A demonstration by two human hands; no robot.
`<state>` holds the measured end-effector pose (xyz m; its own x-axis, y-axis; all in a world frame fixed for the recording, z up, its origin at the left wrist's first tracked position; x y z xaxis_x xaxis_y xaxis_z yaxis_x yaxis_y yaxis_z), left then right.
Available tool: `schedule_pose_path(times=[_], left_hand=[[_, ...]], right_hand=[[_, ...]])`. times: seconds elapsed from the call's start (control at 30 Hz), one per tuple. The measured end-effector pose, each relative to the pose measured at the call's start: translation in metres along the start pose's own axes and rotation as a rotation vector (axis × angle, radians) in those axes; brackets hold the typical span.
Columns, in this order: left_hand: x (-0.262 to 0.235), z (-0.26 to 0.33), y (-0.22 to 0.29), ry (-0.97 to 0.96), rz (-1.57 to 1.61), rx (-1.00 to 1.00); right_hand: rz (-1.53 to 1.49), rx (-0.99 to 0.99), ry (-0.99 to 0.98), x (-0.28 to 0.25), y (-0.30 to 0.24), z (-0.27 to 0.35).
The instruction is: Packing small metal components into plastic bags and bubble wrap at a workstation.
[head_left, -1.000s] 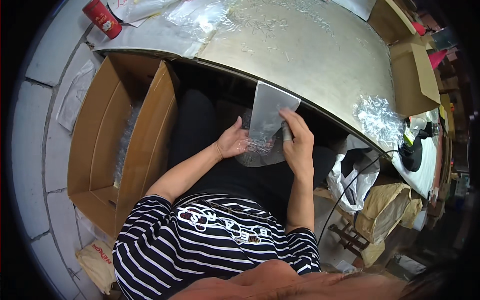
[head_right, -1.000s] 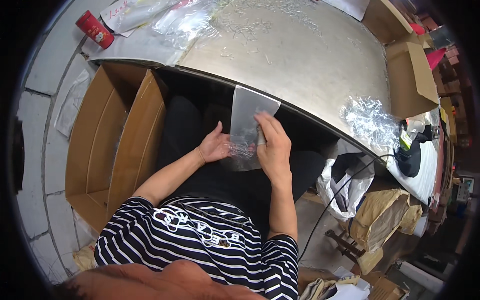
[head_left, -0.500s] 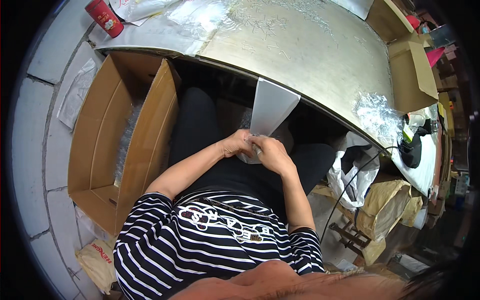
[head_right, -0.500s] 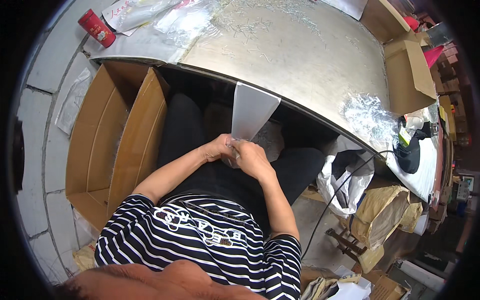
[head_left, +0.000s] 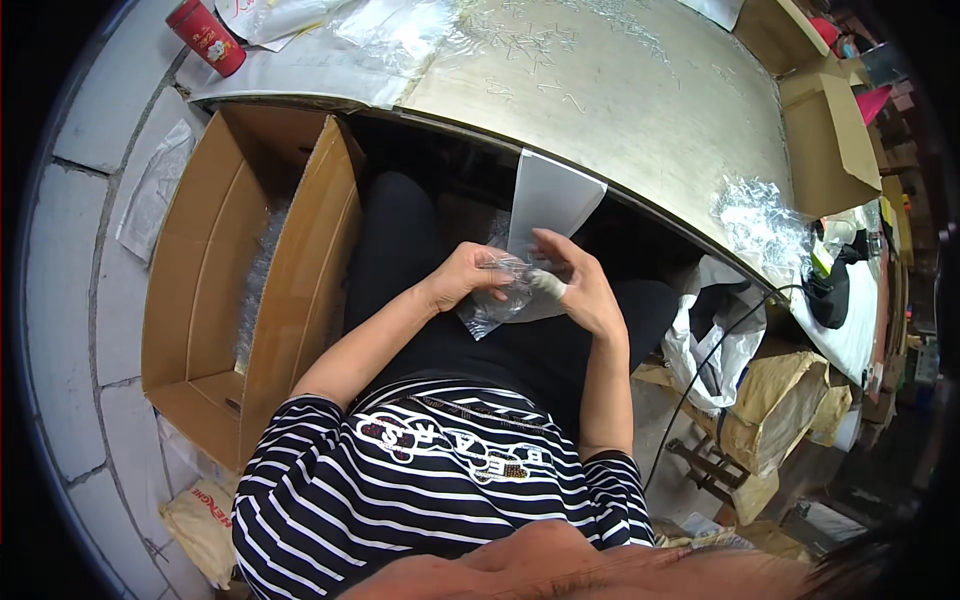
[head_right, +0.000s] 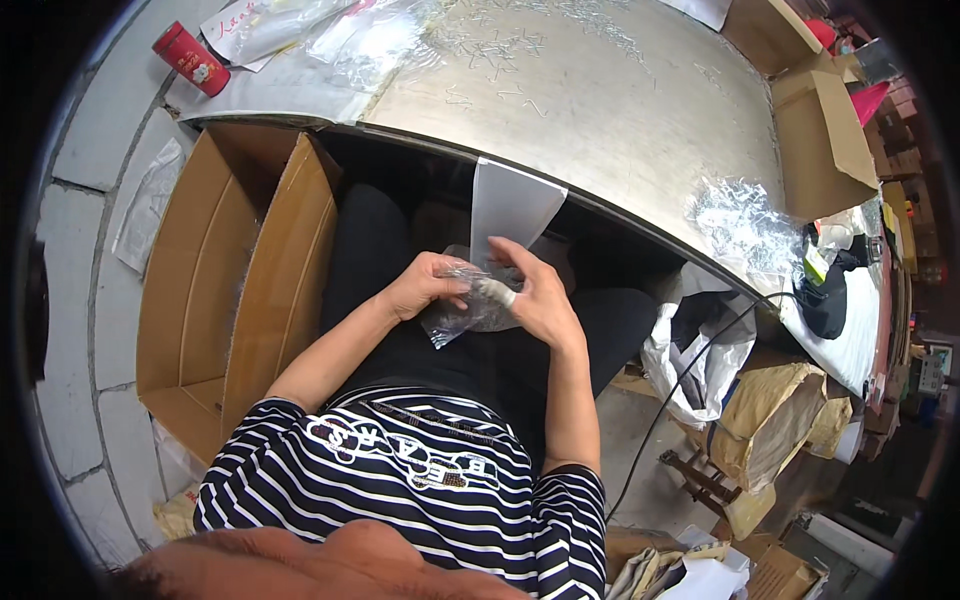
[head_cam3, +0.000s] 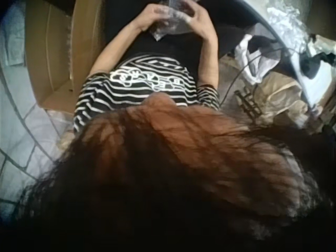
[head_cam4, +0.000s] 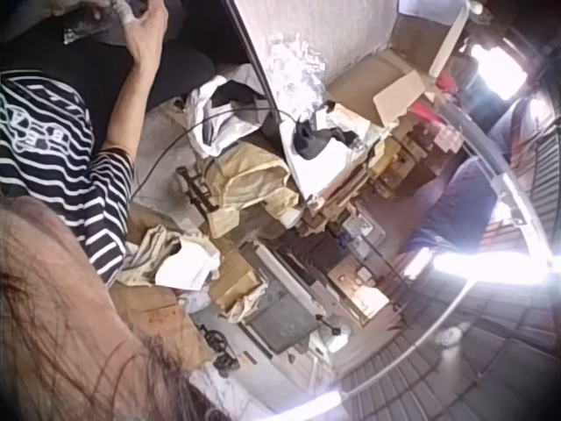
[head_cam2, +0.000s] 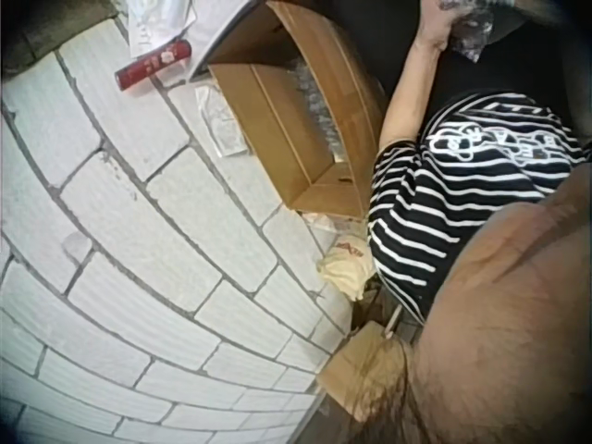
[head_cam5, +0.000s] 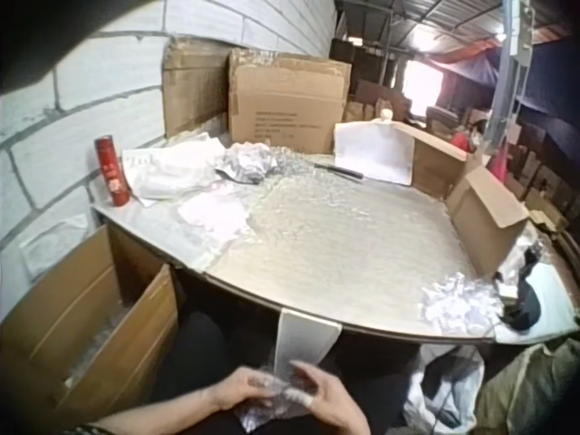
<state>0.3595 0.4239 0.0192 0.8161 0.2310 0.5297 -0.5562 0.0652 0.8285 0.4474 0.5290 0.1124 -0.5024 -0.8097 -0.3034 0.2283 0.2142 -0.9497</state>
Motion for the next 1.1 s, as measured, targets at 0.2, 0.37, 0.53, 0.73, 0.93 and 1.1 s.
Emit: schedule_pose_path(times=[0.2,0.37,0.53,0.73,0.93,1.1], left_hand=[[0.002,-0.008,0.002,0.029,-0.114,0.06],[0.008,-0.006,0.032,0.001,0.137,0.177],[0.011,-0.006,0.006,-0.097,0.022,0.011],[0.009,0.001,0.016,-0.092,-0.101,-0.064],[0.002,0.009,0.035,-0.115,-0.361,-0.035],[-0.019,0.012,0.019,0.05,-0.274,-0.032]], right_hand=[[0.225,-0.03,0.05,0.013,-0.01,-0.02],[-0.145,-0.058,0.07,-0.011,-0.03,-0.03],[0.038,-0.085,0.201,-0.014,-0.038,-0.035],[0.101,-0.161,0.434,-0.042,-0.036,-0.027],[-0.304,-0.398,0.774,-0.137,-0.087,0.002],[-0.219,-0.298,0.381,-0.178,-0.049,-0.059]])
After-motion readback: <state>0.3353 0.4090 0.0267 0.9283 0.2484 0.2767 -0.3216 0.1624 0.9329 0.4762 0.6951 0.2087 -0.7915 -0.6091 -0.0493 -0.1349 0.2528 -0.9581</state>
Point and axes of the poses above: each hand's wrist, its own z-axis away from the middle knuckle, its own x-axis out of the palm, y = z × x, the point moved 9 cm from there along -z, towards the middle knuckle, and after that the axes turned 6 degrees about x, right-handed, at the moved point
